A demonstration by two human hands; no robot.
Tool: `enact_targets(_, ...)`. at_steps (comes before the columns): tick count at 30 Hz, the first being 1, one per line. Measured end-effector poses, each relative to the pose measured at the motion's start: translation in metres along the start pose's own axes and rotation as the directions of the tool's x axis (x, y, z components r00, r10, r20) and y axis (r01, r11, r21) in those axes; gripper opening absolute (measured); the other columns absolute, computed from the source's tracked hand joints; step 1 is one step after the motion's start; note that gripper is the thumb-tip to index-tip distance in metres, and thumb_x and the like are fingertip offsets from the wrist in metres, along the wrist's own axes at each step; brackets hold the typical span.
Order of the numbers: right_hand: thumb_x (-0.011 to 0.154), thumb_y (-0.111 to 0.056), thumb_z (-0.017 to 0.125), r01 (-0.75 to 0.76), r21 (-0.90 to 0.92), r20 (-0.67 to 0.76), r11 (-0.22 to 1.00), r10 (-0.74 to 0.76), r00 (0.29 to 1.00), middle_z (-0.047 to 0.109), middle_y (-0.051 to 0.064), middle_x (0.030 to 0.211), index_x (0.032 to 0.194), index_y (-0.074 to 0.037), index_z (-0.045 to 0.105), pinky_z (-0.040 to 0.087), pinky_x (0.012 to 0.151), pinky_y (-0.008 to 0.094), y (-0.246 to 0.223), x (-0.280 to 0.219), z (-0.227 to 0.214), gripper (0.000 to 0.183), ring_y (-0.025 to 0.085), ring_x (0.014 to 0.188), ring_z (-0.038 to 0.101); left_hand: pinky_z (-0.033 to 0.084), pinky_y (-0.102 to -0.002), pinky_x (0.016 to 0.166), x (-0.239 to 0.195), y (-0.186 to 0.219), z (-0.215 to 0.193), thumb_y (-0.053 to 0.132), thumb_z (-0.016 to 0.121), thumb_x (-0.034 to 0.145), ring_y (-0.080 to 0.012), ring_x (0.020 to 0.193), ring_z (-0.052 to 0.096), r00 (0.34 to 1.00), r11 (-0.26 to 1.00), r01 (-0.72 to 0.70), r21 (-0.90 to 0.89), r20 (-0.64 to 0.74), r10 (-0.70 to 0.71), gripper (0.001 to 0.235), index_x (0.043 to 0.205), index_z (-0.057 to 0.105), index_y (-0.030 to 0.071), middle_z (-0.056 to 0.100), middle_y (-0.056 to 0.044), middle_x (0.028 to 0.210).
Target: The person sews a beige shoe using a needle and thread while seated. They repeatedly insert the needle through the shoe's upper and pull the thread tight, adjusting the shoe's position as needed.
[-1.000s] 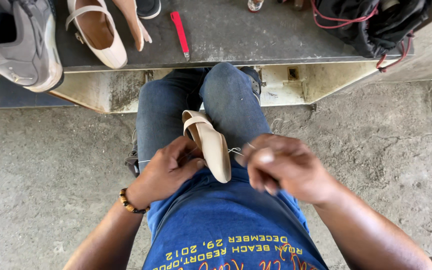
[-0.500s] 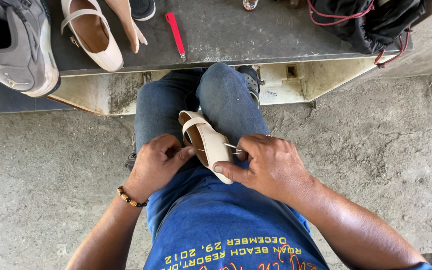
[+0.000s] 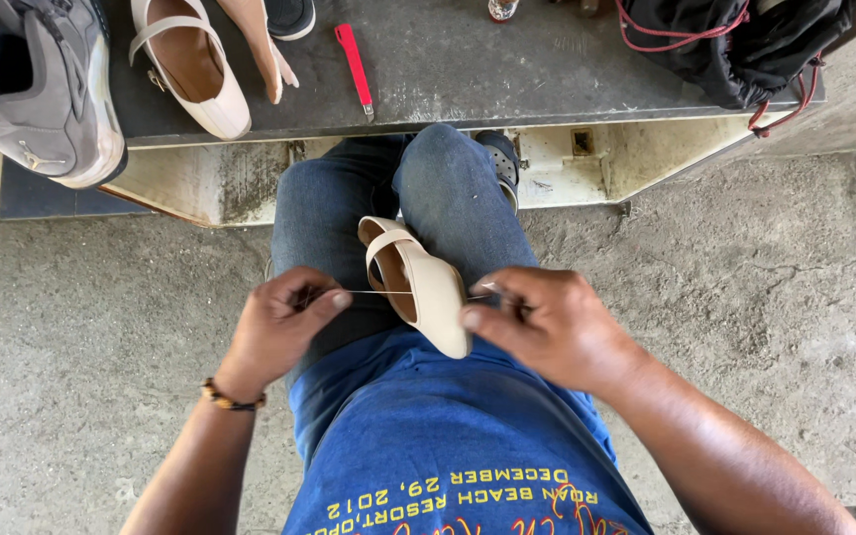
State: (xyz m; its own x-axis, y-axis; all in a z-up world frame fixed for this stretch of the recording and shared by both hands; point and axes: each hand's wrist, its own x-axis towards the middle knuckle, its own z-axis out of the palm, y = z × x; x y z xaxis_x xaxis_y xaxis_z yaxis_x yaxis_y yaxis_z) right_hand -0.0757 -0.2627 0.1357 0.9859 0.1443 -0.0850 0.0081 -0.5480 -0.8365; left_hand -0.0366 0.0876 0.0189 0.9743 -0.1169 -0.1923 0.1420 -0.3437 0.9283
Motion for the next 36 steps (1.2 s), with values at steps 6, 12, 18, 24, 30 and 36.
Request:
enact_targets(6,0.106,-0.017,0.079,-0.133,0.471,-0.258,0.872,0.28,0.925,0.059,0.008,0.052,0.119,-0.004,0.082,0.056,0.056,0.03,0.077,0.006,0.021,0.019,0.019,0.051,0.068,0.069,-0.056,0.096,-0.023,0.046,-0.031,0.044,0.087,0.104,-0.047,0.125,0.077,0.992,0.879,-0.029,0.475,-0.094,0.084,0.039,0.12,0.083,0.009,0.075,-0.02,0.132)
enact_targets(12,0.1,-0.024,0.09,-0.079,0.103,-0.28,0.992,0.105,0.954,0.082,0.014,0.095,0.117,-0.017,0.087,0.064,0.075,0.042,0.095,0.01,0.049,0.019,0.032,0.086,0.084,0.072,-0.049,0.091,-0.029,0.089,-0.003,0.029,0.089,0.1,-0.0442,0.123,0.081,0.974,0.938,-0.224,0.264,0.087,0.209,0.037,0.128,0.079,0.007,0.08,-0.019,0.125)
enact_targets(18,0.097,-0.032,0.09,-0.119,0.058,-0.237,0.991,0.129,0.963,0.083,0.018,0.097,0.114,-0.017,0.088,0.065,0.086,0.054,0.078,0.012,0.046,0.023,0.046,0.1,0.082,0.067,-0.032,0.061,-0.003,0.054,0.065,0.027,0.078,0.106,-0.0251,0.091,0.083,0.931,0.798,0.344,-0.495,0.289,-0.223,0.029,0.121,0.078,0.002,0.083,-0.014,0.102)
enact_targets(24,0.093,-0.033,0.089,-0.282,0.051,-0.154,0.958,0.286,0.946,0.089,0.009,0.102,0.117,-0.026,0.089,0.067,0.092,0.047,0.085,0.015,0.032,0.025,0.034,0.106,0.085,0.063,-0.024,0.053,0.013,0.036,0.101,0.019,0.088,0.1,-0.0167,0.082,0.077,0.785,0.509,0.506,-0.696,0.617,0.063,0.033,0.126,0.075,0.004,0.08,-0.01,0.099)
enact_targets(30,0.101,-0.021,0.072,-0.267,-0.093,-0.162,0.959,0.25,0.955,0.087,0.011,0.091,0.117,-0.019,0.09,0.069,0.083,0.048,0.069,-0.014,-0.025,0.024,0.03,0.091,0.088,0.07,-0.035,0.057,0.015,-0.008,0.111,-0.001,0.091,0.092,-0.0301,0.081,0.084,0.813,0.465,0.481,-0.743,0.576,0.08,0.031,0.121,0.081,-0.004,0.086,-0.023,0.099)
enact_targets(36,0.111,-0.026,0.065,0.033,0.129,0.266,0.991,-0.067,0.962,0.086,-0.002,0.091,0.154,-0.012,0.075,0.065,0.069,0.024,0.008,-0.058,-0.04,0.046,0.006,0.068,0.077,0.072,-0.043,0.096,0.006,-0.021,0.094,0.015,0.098,0.095,-0.03,0.098,0.085,0.643,0.48,0.544,-0.688,0.71,0.287,0.044,0.129,0.078,-0.005,0.086,-0.019,0.113)
